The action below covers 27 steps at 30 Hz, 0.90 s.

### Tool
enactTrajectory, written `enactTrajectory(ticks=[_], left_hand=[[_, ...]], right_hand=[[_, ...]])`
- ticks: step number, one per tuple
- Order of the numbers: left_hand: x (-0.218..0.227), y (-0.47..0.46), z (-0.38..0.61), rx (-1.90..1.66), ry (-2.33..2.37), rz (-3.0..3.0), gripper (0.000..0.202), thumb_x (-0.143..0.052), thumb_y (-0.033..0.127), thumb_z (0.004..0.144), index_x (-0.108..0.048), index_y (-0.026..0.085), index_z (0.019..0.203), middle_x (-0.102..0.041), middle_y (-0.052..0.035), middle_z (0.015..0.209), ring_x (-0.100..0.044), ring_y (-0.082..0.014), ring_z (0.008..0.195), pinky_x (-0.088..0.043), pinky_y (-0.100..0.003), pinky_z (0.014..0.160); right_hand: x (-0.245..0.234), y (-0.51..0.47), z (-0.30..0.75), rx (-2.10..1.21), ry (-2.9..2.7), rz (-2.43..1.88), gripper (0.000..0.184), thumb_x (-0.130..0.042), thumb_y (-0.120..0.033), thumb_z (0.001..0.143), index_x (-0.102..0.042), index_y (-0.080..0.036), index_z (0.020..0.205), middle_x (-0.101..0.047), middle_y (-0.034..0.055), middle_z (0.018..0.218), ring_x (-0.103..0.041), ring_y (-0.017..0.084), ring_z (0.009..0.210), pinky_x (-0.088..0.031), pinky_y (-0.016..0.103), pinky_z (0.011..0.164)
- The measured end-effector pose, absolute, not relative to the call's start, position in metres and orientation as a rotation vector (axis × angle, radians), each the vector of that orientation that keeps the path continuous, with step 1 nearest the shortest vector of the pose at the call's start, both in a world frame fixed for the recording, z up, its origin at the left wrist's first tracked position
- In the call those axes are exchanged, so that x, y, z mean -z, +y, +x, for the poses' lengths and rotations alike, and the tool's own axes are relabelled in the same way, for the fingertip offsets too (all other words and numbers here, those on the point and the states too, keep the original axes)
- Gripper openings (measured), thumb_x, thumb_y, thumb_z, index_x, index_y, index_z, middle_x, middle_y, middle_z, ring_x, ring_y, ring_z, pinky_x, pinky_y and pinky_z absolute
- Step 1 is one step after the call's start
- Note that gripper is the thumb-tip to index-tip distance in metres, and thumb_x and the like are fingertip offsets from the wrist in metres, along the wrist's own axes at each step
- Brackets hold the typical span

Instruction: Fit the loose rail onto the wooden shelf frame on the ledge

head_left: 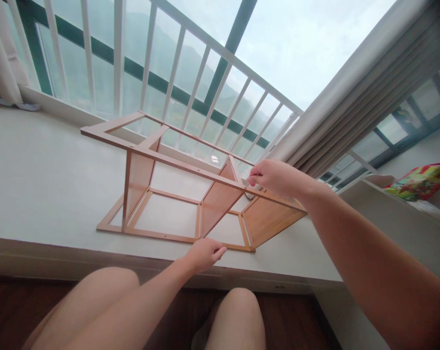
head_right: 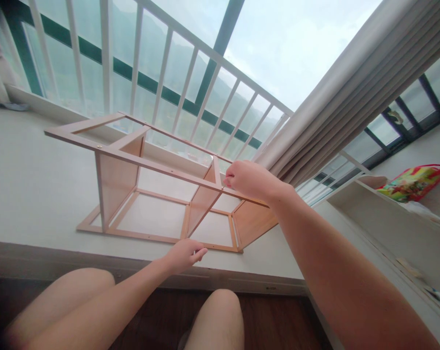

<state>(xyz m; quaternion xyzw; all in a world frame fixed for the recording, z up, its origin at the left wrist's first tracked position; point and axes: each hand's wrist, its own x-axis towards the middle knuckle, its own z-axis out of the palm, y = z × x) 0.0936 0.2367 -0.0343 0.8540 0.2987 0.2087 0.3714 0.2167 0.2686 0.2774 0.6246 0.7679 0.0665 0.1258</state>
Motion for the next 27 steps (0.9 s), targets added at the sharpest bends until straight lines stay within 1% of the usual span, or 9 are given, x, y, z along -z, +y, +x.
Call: enactTrajectory(ticks=[2, 4, 8, 13, 17, 19, 22, 24, 27], left_hand=[[0.036, 0.237, 0.094, -0.537, 0.771, 2.191, 0.044, -0.039, 0.043, 0.095, -0.065, 0.019, 0.068, -0.068, -0.0028, 0.071, -0.058, -0.0151, 0.067, -0.032, -0.025, 0.06], [0.037, 0.237, 0.094, -0.538, 0.771, 2.196, 0.043, -0.04, 0.043, 0.094, -0.064, 0.019, 0.068, -0.068, -0.0024, 0.071, -0.058, -0.0153, 0.067, -0.031, -0.025, 0.06], [0.036, 0.237, 0.093, -0.551, 0.778, 2.211, 0.043, -0.039, 0.042, 0.094, -0.063, 0.019, 0.067, -0.068, -0.002, 0.071, -0.058, -0.0154, 0.067, -0.031, -0.025, 0.06], [0.034, 0.236, 0.093, -0.541, 0.785, 2.22, 0.045, -0.038, 0.044, 0.095, -0.064, 0.019, 0.068, -0.068, -0.0029, 0.072, -0.058, -0.0157, 0.068, -0.032, -0.025, 0.061], [0.033, 0.235, 0.094, -0.537, 0.778, 2.225, 0.045, -0.038, 0.043, 0.095, -0.064, 0.019, 0.067, -0.068, -0.0032, 0.072, -0.058, -0.0158, 0.068, -0.031, -0.025, 0.061], [0.034, 0.235, 0.095, -0.541, 0.78, 2.223, 0.045, -0.038, 0.044, 0.095, -0.064, 0.019, 0.067, -0.068, -0.0032, 0.072, -0.058, -0.0161, 0.068, -0.032, -0.025, 0.061], [0.034, 0.235, 0.094, -0.542, 0.778, 2.219, 0.045, -0.039, 0.043, 0.095, -0.063, 0.019, 0.067, -0.068, -0.0029, 0.072, -0.059, -0.0161, 0.069, -0.032, -0.026, 0.062], [0.034, 0.235, 0.094, -0.53, 0.778, 2.22, 0.043, -0.039, 0.042, 0.095, -0.063, 0.019, 0.067, -0.068, -0.0027, 0.072, -0.058, -0.0157, 0.068, -0.032, -0.026, 0.061], [0.033, 0.235, 0.094, -0.528, 0.776, 2.22, 0.043, -0.039, 0.041, 0.095, -0.063, 0.019, 0.067, -0.067, -0.0025, 0.071, -0.057, -0.0152, 0.067, -0.031, -0.025, 0.06]], right_hand=[[-0.278, 0.269, 0.213, -0.2, 2.193, 1.844, 0.022, -0.05, -0.026, 0.08, -0.064, -0.019, 0.066, -0.06, 0.0015, 0.062, -0.045, 0.012, 0.054, -0.027, 0.028, 0.052], [-0.279, 0.269, 0.211, -0.206, 2.175, 1.86, 0.024, -0.051, -0.03, 0.082, -0.064, -0.019, 0.065, -0.06, 0.0019, 0.062, -0.045, 0.012, 0.053, -0.027, 0.029, 0.051], [-0.279, 0.27, 0.212, -0.12, 2.181, 1.901, 0.026, -0.053, -0.035, 0.083, -0.068, -0.018, 0.071, -0.061, 0.0024, 0.062, -0.048, 0.012, 0.052, -0.03, 0.028, 0.051], [-0.276, 0.269, 0.212, 0.052, 2.099, 2.102, 0.029, -0.052, -0.039, 0.084, -0.07, -0.018, 0.074, -0.059, 0.0017, 0.052, -0.052, 0.013, 0.046, -0.035, 0.027, 0.049], [-0.277, 0.268, 0.213, 0.056, 2.056, 2.148, 0.038, -0.049, -0.048, 0.088, -0.072, -0.019, 0.078, -0.061, 0.0035, 0.051, -0.053, 0.015, 0.047, -0.036, 0.028, 0.05], [-0.278, 0.268, 0.216, 0.019, 2.115, 2.119, 0.038, -0.049, -0.047, 0.089, -0.071, -0.02, 0.076, -0.064, 0.004, 0.057, -0.055, 0.015, 0.05, -0.037, 0.028, 0.051], [-0.277, 0.269, 0.223, -0.001, 2.201, 2.075, 0.031, -0.052, -0.04, 0.087, -0.071, -0.02, 0.074, -0.067, 0.0037, 0.065, -0.057, 0.015, 0.056, -0.038, 0.027, 0.053], [-0.277, 0.269, 0.226, -0.001, 2.229, 2.069, 0.029, -0.053, -0.039, 0.087, -0.072, -0.02, 0.075, -0.066, 0.003, 0.064, -0.055, 0.014, 0.057, -0.037, 0.027, 0.053], [-0.278, 0.268, 0.223, -0.006, 2.215, 2.088, 0.029, -0.053, -0.04, 0.086, -0.072, -0.02, 0.076, -0.06, 0.0011, 0.058, -0.049, 0.013, 0.052, -0.034, 0.028, 0.051]])
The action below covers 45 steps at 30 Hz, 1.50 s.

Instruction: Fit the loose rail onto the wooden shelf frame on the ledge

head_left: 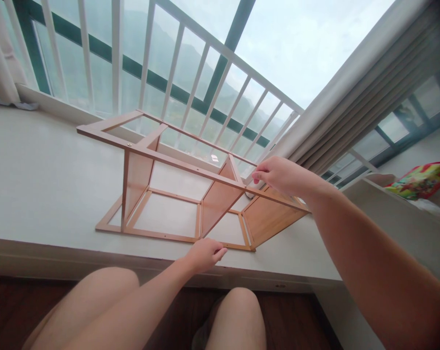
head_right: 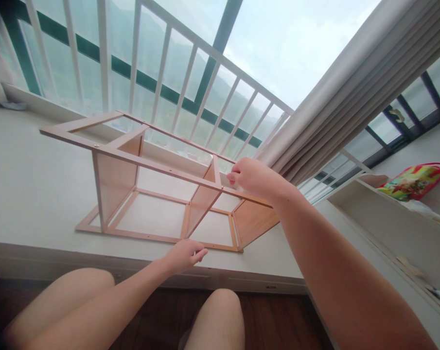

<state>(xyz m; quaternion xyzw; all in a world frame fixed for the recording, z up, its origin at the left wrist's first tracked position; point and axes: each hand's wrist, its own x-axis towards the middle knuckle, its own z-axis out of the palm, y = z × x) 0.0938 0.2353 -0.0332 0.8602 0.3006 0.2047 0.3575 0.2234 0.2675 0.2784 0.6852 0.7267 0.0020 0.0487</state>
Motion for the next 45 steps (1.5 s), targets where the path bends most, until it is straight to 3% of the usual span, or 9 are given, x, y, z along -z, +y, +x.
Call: enactTrajectory(ticks=[6, 13, 20, 35, 45], left_hand=[[0.034, 0.235, 0.094, -0.524, 0.762, 2.211, 0.043, -0.039, 0.042, 0.094, -0.062, 0.018, 0.066, -0.067, -0.0031, 0.071, -0.057, -0.0148, 0.066, -0.031, -0.025, 0.06], [0.035, 0.236, 0.094, -0.526, 0.774, 2.205, 0.044, -0.039, 0.043, 0.094, -0.062, 0.018, 0.066, -0.067, -0.0039, 0.071, -0.057, -0.015, 0.066, -0.03, -0.025, 0.059], [0.036, 0.235, 0.094, -0.526, 0.776, 2.213, 0.044, -0.039, 0.043, 0.094, -0.061, 0.018, 0.065, -0.067, -0.0031, 0.07, -0.056, -0.015, 0.065, -0.029, -0.025, 0.058], [0.035, 0.235, 0.095, -0.519, 0.771, 2.215, 0.043, -0.04, 0.041, 0.094, -0.063, 0.018, 0.067, -0.068, -0.0039, 0.073, -0.057, -0.0156, 0.068, -0.031, -0.026, 0.059], [0.04, 0.235, 0.096, -0.541, 0.763, 2.212, 0.043, -0.04, 0.042, 0.094, -0.063, 0.019, 0.066, -0.068, -0.0036, 0.073, -0.059, -0.0163, 0.069, -0.031, -0.026, 0.061]], right_hand=[[-0.286, 0.263, 0.213, -0.182, 2.248, 2.164, 0.03, -0.05, -0.037, 0.087, -0.068, -0.018, 0.071, -0.052, 0.0, 0.051, -0.044, 0.012, 0.048, -0.03, 0.029, 0.05], [-0.287, 0.262, 0.23, -0.202, 2.481, 1.838, 0.018, -0.054, -0.03, 0.086, -0.066, -0.02, 0.076, -0.067, 0.002, 0.072, -0.057, 0.014, 0.065, -0.038, 0.027, 0.062], [-0.283, 0.259, 0.237, -0.281, 2.508, 1.63, 0.018, -0.049, -0.014, 0.083, -0.065, -0.02, 0.075, -0.07, 0.0031, 0.081, -0.058, 0.015, 0.071, -0.039, 0.027, 0.067], [-0.288, 0.264, 0.232, -0.425, 2.649, 1.201, 0.025, -0.046, -0.019, 0.092, -0.067, -0.02, 0.078, -0.068, 0.0053, 0.086, -0.056, 0.017, 0.082, -0.038, 0.029, 0.075], [-0.285, 0.267, 0.234, -0.296, 2.546, 1.511, 0.022, -0.048, -0.025, 0.09, -0.067, -0.022, 0.08, -0.071, 0.002, 0.083, -0.06, 0.015, 0.074, -0.04, 0.027, 0.072]])
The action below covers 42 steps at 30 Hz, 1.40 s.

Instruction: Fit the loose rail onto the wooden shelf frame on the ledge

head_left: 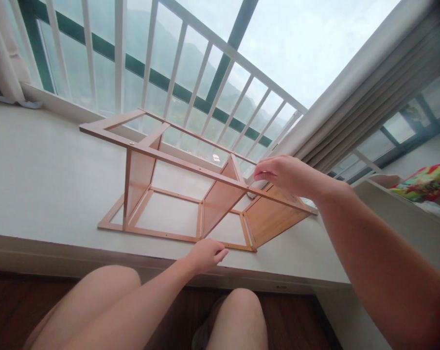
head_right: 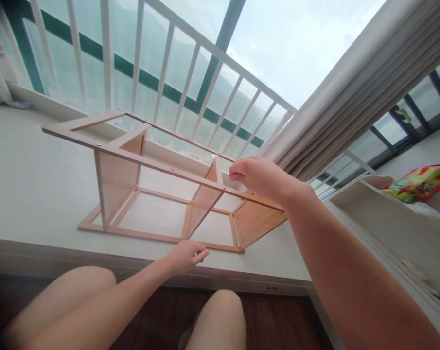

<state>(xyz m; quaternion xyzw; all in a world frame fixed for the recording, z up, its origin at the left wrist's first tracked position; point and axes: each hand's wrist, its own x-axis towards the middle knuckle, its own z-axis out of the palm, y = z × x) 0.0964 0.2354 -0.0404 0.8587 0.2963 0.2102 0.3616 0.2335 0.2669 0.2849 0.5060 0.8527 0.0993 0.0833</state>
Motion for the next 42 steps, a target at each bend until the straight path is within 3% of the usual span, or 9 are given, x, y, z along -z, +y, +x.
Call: enactTrajectory(ticks=[8, 17, 27, 42], left_hand=[[0.039, 0.235, 0.097, -0.539, 0.766, 2.207, 0.043, -0.04, 0.042, 0.094, -0.063, 0.019, 0.067, -0.068, -0.0041, 0.073, -0.058, -0.0162, 0.068, -0.03, -0.026, 0.06], [0.04, 0.235, 0.098, -0.552, 0.745, 2.219, 0.042, -0.041, 0.041, 0.094, -0.061, 0.019, 0.064, -0.068, -0.0026, 0.07, -0.058, -0.0156, 0.067, -0.029, -0.025, 0.059], [0.04, 0.234, 0.099, -0.539, 0.746, 2.218, 0.044, -0.041, 0.042, 0.094, -0.064, 0.018, 0.066, -0.069, -0.0036, 0.073, -0.059, -0.0161, 0.069, -0.032, -0.025, 0.061], [0.041, 0.233, 0.1, -0.538, 0.747, 2.225, 0.042, -0.042, 0.04, 0.094, -0.064, 0.018, 0.066, -0.068, -0.0027, 0.071, -0.057, -0.0155, 0.067, -0.029, -0.025, 0.059]], right_hand=[[-0.285, 0.267, 0.232, -0.295, 2.449, 1.642, 0.021, -0.048, -0.027, 0.088, -0.066, -0.023, 0.08, -0.068, 0.0, 0.077, -0.056, 0.013, 0.067, -0.038, 0.026, 0.063], [-0.282, 0.267, 0.232, -0.131, 2.484, 1.708, 0.02, -0.045, -0.016, 0.082, -0.064, -0.021, 0.078, -0.066, -0.0006, 0.072, -0.056, 0.012, 0.065, -0.038, 0.024, 0.06], [-0.288, 0.267, 0.234, -0.194, 2.694, 1.498, 0.016, -0.053, -0.023, 0.087, -0.066, -0.019, 0.08, -0.068, 0.0028, 0.083, -0.059, 0.015, 0.075, -0.042, 0.027, 0.073], [-0.286, 0.268, 0.238, -0.293, 2.763, 1.195, 0.019, -0.05, -0.017, 0.091, -0.066, -0.02, 0.081, -0.067, 0.0051, 0.087, -0.058, 0.017, 0.083, -0.041, 0.027, 0.076]])
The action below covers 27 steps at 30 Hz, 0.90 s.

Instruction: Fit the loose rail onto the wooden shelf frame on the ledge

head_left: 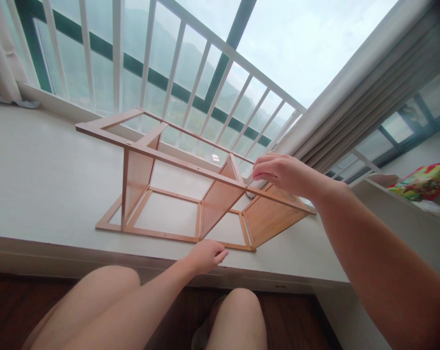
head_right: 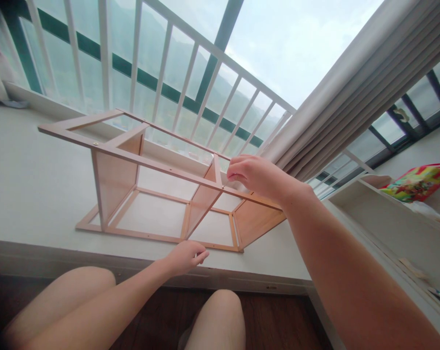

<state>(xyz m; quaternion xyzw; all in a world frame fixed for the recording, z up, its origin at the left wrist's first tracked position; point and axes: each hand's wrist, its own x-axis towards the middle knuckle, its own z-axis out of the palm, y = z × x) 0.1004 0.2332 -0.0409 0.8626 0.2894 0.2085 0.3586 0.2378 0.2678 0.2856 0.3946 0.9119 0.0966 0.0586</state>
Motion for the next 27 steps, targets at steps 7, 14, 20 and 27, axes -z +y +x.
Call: enactTrajectory(ticks=[7, 14, 20, 27], left_hand=[[0.0426, 0.2343, 0.1034, -0.529, 0.729, 2.252, 0.041, -0.042, 0.04, 0.094, -0.063, 0.019, 0.066, -0.068, -0.0032, 0.072, -0.057, -0.0161, 0.068, -0.031, -0.025, 0.061], [0.0398, 0.2334, 0.1024, -0.541, 0.723, 2.238, 0.042, -0.041, 0.04, 0.094, -0.061, 0.018, 0.064, -0.067, -0.0025, 0.07, -0.056, -0.0154, 0.066, -0.029, -0.026, 0.059], [0.0373, 0.2328, 0.1019, -0.536, 0.727, 2.245, 0.042, -0.041, 0.041, 0.093, -0.058, 0.018, 0.062, -0.065, -0.0027, 0.068, -0.054, -0.0148, 0.064, -0.028, -0.026, 0.058], [0.04, 0.2329, 0.1025, -0.536, 0.726, 2.242, 0.044, -0.041, 0.042, 0.094, -0.059, 0.018, 0.062, -0.065, -0.0034, 0.068, -0.053, -0.015, 0.064, -0.029, -0.026, 0.059]], right_hand=[[-0.2807, 0.2691, 0.2413, -0.374, 2.679, 1.317, 0.017, -0.05, -0.02, 0.09, -0.065, -0.021, 0.082, -0.069, 0.0017, 0.083, -0.059, 0.015, 0.075, -0.04, 0.026, 0.072], [-0.2806, 0.2703, 0.2411, -0.372, 2.62, 1.427, 0.02, -0.05, -0.023, 0.091, -0.066, -0.022, 0.08, -0.07, 0.0004, 0.078, -0.06, 0.015, 0.074, -0.04, 0.026, 0.072], [-0.2823, 0.2699, 0.2393, -0.331, 2.751, 1.402, 0.02, -0.049, -0.022, 0.091, -0.066, -0.02, 0.081, -0.069, 0.0033, 0.083, -0.06, 0.016, 0.08, -0.041, 0.027, 0.076], [-0.2862, 0.2689, 0.2404, -0.316, 2.778, 1.211, 0.022, -0.048, -0.022, 0.093, -0.067, -0.021, 0.082, -0.069, 0.0057, 0.087, -0.059, 0.018, 0.084, -0.042, 0.029, 0.077]])
